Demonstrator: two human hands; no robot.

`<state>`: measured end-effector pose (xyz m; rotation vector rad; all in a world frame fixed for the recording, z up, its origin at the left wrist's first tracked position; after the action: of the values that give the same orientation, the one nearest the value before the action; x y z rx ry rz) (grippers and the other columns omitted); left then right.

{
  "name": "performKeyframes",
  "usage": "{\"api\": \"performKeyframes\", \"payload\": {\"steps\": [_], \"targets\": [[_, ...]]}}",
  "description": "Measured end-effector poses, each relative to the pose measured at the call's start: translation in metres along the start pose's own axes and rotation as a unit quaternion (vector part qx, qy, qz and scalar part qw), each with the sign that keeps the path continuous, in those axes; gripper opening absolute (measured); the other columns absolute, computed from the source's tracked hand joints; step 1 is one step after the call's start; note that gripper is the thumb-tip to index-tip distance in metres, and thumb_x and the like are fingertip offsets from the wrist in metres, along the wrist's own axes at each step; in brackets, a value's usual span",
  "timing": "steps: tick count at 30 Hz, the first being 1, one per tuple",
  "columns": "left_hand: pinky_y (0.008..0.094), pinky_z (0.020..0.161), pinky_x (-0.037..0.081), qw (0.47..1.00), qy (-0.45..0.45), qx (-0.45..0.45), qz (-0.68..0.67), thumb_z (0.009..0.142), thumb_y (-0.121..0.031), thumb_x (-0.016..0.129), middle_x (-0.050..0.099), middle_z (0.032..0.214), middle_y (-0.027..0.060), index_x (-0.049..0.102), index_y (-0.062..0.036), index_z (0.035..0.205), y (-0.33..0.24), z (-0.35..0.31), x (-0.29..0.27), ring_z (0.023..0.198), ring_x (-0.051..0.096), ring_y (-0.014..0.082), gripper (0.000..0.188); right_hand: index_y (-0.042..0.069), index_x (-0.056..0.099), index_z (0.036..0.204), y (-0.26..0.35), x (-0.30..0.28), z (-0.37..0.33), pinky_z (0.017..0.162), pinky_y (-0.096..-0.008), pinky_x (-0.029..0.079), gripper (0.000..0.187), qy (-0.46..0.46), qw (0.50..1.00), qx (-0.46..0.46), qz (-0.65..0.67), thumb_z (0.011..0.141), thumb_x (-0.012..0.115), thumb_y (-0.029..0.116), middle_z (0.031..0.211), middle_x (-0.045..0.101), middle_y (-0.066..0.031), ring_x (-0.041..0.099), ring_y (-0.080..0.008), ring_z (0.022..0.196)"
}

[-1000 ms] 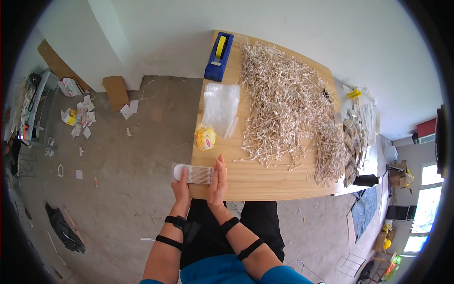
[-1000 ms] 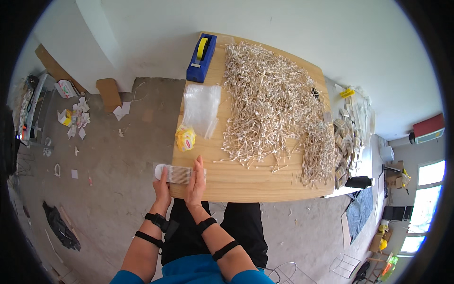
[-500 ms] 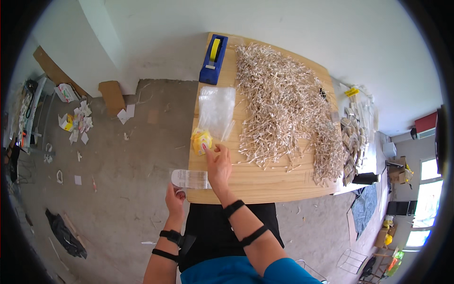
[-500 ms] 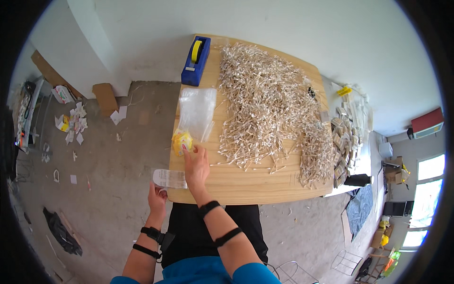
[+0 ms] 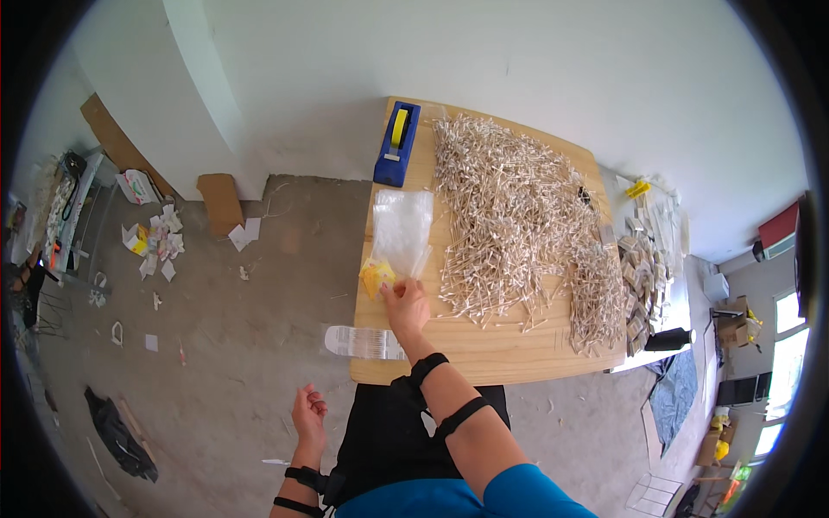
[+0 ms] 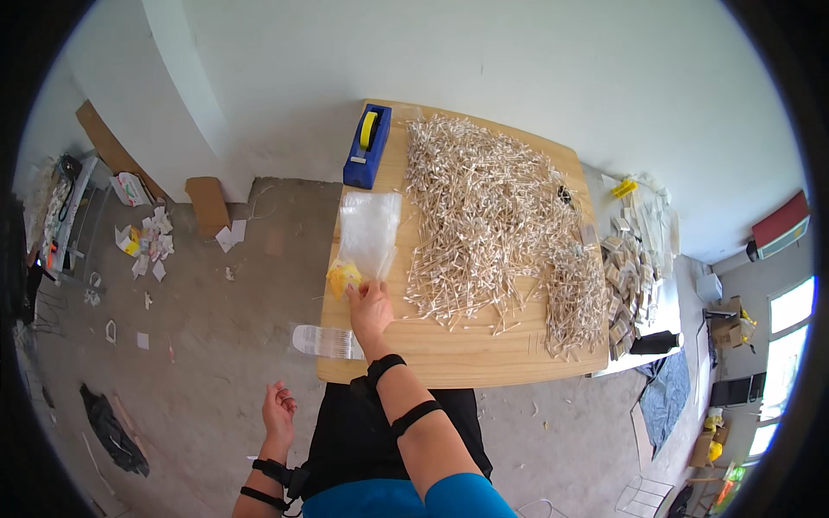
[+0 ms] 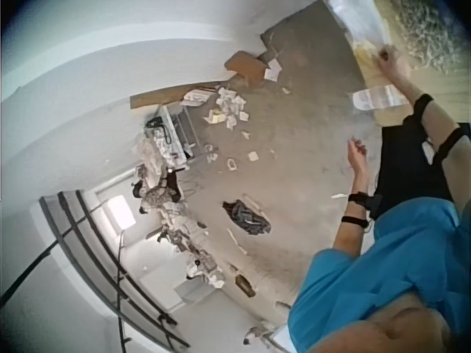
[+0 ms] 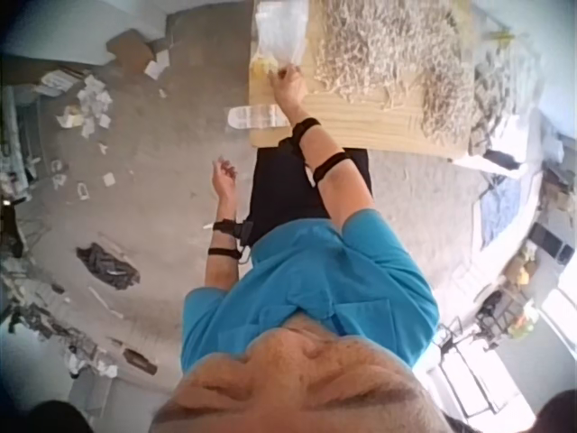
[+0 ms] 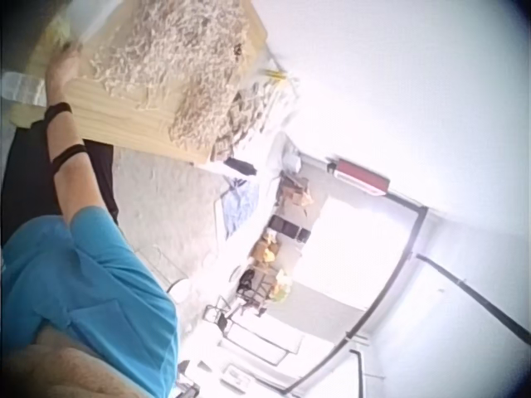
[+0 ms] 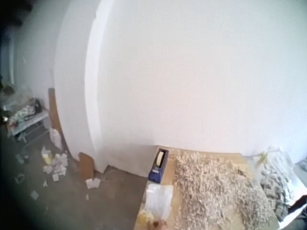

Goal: Organizing cotton swabs and placing them into a plastic bag for packaging.

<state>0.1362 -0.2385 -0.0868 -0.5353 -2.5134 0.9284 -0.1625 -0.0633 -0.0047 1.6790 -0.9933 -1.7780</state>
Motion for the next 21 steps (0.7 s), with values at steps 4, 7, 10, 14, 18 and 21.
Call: {"api": "performKeyframes", "payload": {"steps": [4,7,10,14,18,21], "targets": [[0.0262,0.066,0.042,1.000,0.020,0.020,-0.004,0.102,-0.041,0.049,0.057,0.086,-0.0002,0.061,-0.0073,0.114,-0.011,-0.012,0.011,0.072,0.052,0.0103,0.038,0.006,0.064,0.083,-0.001,0.000,-0.003,0.067,-0.0418,0.050,0.028,0.008,0.999,-0.036,-0.040,0.078,0.079,0.029,0.086,0.064,-0.0082,0.065,-0.0292,0.078],[0.0263,0.068,0.042,0.998,0.039,0.041,0.000,0.103,-0.038,0.049,0.057,0.087,-0.0001,0.061,-0.0074,0.114,-0.017,-0.020,0.017,0.073,0.052,0.0104,0.035,0.007,0.063,0.094,0.003,0.005,-0.004,0.068,-0.0431,0.050,0.031,-0.010,0.997,-0.054,-0.058,0.077,0.080,0.028,0.086,0.064,-0.0085,0.065,-0.0309,0.080],[0.0261,0.069,0.042,0.998,0.044,0.046,-0.003,0.103,-0.038,0.049,0.057,0.088,0.0001,0.061,-0.0074,0.115,-0.017,-0.022,0.023,0.074,0.052,0.0106,0.034,0.008,0.060,0.104,-0.001,0.007,0.000,0.068,-0.0432,0.051,0.038,-0.022,0.996,-0.057,-0.067,0.076,0.080,0.025,0.084,0.065,-0.0083,0.065,-0.0301,0.079],[0.0261,0.070,0.042,0.997,0.047,0.059,-0.003,0.103,-0.036,0.050,0.058,0.088,0.0000,0.061,-0.0070,0.115,-0.019,-0.028,0.023,0.074,0.052,0.0105,0.033,0.008,0.058,0.109,-0.014,0.007,0.000,0.068,-0.0401,0.051,0.038,0.057,0.998,-0.001,0.018,0.080,0.078,0.020,0.085,0.067,-0.0090,0.066,-0.0276,0.077],[0.0254,0.067,0.043,0.992,0.084,0.089,0.013,0.103,-0.030,0.049,0.059,0.089,0.0010,0.061,-0.0058,0.116,-0.022,-0.032,0.038,0.074,0.053,0.0097,0.030,0.006,0.064,0.104,-0.018,-0.007,0.002,0.063,-0.0349,0.051,0.030,0.030,0.996,-0.024,0.085,0.080,0.079,0.018,0.070,0.064,-0.0060,0.064,-0.0219,0.067],[0.0243,0.066,0.045,0.981,0.120,0.134,0.077,0.102,-0.024,0.053,0.060,0.091,0.0017,0.061,-0.0041,0.117,-0.032,-0.036,0.065,0.074,0.054,0.0086,0.026,0.004,0.067,0.095,-0.022,-0.020,0.001,0.058,-0.0267,0.048,0.025,0.035,0.989,-0.044,0.140,0.080,0.081,0.020,0.074,0.066,-0.0026,0.060,-0.0113,0.062]]}}
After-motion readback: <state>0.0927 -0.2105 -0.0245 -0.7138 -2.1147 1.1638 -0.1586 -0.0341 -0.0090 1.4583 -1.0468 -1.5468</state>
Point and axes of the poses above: each hand's wrist, its own z-axis towards the middle knuckle, its own x-axis out of the palm, y = z × x, the point moved 6 cm from there along z, towards the middle knuckle
